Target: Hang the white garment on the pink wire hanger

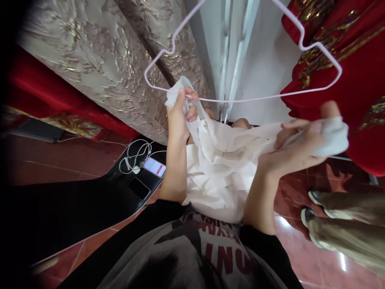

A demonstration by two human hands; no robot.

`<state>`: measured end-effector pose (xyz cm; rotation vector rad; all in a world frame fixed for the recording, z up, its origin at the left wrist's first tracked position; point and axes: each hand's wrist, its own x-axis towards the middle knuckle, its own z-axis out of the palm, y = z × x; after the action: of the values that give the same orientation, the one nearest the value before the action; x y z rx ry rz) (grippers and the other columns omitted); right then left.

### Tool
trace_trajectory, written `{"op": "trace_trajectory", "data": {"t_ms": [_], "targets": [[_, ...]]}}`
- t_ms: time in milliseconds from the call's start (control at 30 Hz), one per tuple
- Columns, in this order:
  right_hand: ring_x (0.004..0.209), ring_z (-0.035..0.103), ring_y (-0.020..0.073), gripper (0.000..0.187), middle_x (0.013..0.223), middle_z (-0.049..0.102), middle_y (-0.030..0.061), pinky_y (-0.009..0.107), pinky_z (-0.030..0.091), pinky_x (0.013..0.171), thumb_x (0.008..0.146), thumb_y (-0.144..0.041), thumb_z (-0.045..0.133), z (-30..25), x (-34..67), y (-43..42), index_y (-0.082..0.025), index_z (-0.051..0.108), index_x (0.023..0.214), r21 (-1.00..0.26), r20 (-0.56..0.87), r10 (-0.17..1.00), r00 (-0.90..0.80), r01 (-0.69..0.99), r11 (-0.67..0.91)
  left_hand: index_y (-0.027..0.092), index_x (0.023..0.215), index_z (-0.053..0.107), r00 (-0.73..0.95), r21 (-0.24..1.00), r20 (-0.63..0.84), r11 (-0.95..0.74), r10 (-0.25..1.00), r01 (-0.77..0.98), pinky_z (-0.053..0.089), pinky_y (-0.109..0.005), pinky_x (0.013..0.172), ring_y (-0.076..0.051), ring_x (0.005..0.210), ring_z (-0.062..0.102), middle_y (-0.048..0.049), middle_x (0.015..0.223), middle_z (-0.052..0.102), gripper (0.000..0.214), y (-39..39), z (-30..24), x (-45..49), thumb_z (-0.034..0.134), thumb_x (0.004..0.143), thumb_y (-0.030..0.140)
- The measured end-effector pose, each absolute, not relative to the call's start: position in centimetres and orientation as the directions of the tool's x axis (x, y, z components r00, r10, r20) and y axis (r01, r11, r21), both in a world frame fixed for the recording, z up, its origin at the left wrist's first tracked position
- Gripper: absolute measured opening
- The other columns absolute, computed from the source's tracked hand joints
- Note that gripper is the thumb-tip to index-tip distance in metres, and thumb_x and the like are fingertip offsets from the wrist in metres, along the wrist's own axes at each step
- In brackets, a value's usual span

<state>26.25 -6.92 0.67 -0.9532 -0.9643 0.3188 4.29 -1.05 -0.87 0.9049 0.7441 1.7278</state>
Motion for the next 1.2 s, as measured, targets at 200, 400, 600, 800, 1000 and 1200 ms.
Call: {"op": "trace_trajectory", "data": {"t_ms": [200,400,600,800,1000,1200], "targets": [[0.065,0.054,0.0001,0.025,0.112,0.066,0.0031,0.016,0.044,0.058,0.089,-0.032,0.056,0.3,22.2,-1.8,-0.015,0.066,0.104,-0.676,0.705,0.519,0.484,0.237,0.697,0.017,0.089,0.061,-0.202,0.818,0.226,-0.298,0.953,-0.491,0.017,-0.018,0.038,-0.004,0.040,0.022,-0.0045,0.084,0.063,0.028,-2.0,-0.4,4.5,0.049,0.105,0.037],[0.083,0.066,0.0114,0.041,0.084,0.064,0.0029,0.031,0.058,0.085,0.085,-0.056,0.064,-2.2,23.8,-0.1,-0.015,0.062,0.082,-0.774,0.627,0.692,0.358,0.389,0.500,0.017,0.096,0.072,-0.092,0.837,0.194,-0.214,0.977,-0.503,0.020,-0.015,0.037,-0.002,0.041,0.023,-0.0087,0.097,0.071,0.019,-3.1,-0.1,2.5,0.061,0.096,0.033],[0.084,0.065,0.0118,0.044,0.085,0.063,0.0045,0.030,0.058,0.086,0.084,-0.059,0.066,-1.6,25.6,0.3,-0.015,0.061,0.083,-0.738,0.647,0.699,0.305,0.479,0.475,0.017,0.082,0.074,-0.248,0.937,0.145,-0.213,0.958,-0.276,0.039,-0.016,0.043,-0.007,0.047,0.036,-0.0061,0.091,0.076,0.019,-0.9,1.9,-4.6,0.062,0.070,0.008],[0.086,0.067,0.0139,0.040,0.089,0.065,0.0036,0.036,0.059,0.088,0.087,-0.056,0.064,-1.4,25.4,-0.5,-0.016,0.066,0.087,-0.732,0.650,0.705,0.283,0.481,0.482,0.013,0.071,0.071,-0.109,0.942,0.321,-0.329,0.941,-0.067,0.038,-0.019,0.034,-0.010,0.043,0.043,-0.0032,0.057,0.061,0.013,-0.9,6.9,-7.6,0.062,0.067,0.005],[0.085,0.066,0.0150,0.041,0.087,0.064,0.0042,0.037,0.058,0.089,0.087,-0.058,0.064,-1.1,26.0,-0.3,-0.017,0.067,0.087,-0.719,0.656,0.706,0.268,0.507,0.475,0.008,0.072,0.068,-0.027,0.902,0.430,-0.430,0.902,-0.023,0.051,-0.019,0.046,-0.011,0.050,0.057,0.0001,0.059,0.058,0.017,-2.3,10.1,-5.6,0.056,0.084,0.003],[0.088,0.066,0.0160,0.043,0.090,0.065,0.0061,0.037,0.056,0.093,0.089,-0.061,0.059,-1.3,26.1,-0.5,-0.019,0.067,0.089,-0.696,0.655,0.724,0.218,0.549,0.464,0.009,0.087,0.075,0.109,0.906,0.363,-0.378,0.925,0.192,0.063,-0.039,0.062,-0.022,0.054,0.066,-0.0066,0.060,0.065,0.017,0.4,9.7,-2.6,0.062,0.089,0.018]]}}
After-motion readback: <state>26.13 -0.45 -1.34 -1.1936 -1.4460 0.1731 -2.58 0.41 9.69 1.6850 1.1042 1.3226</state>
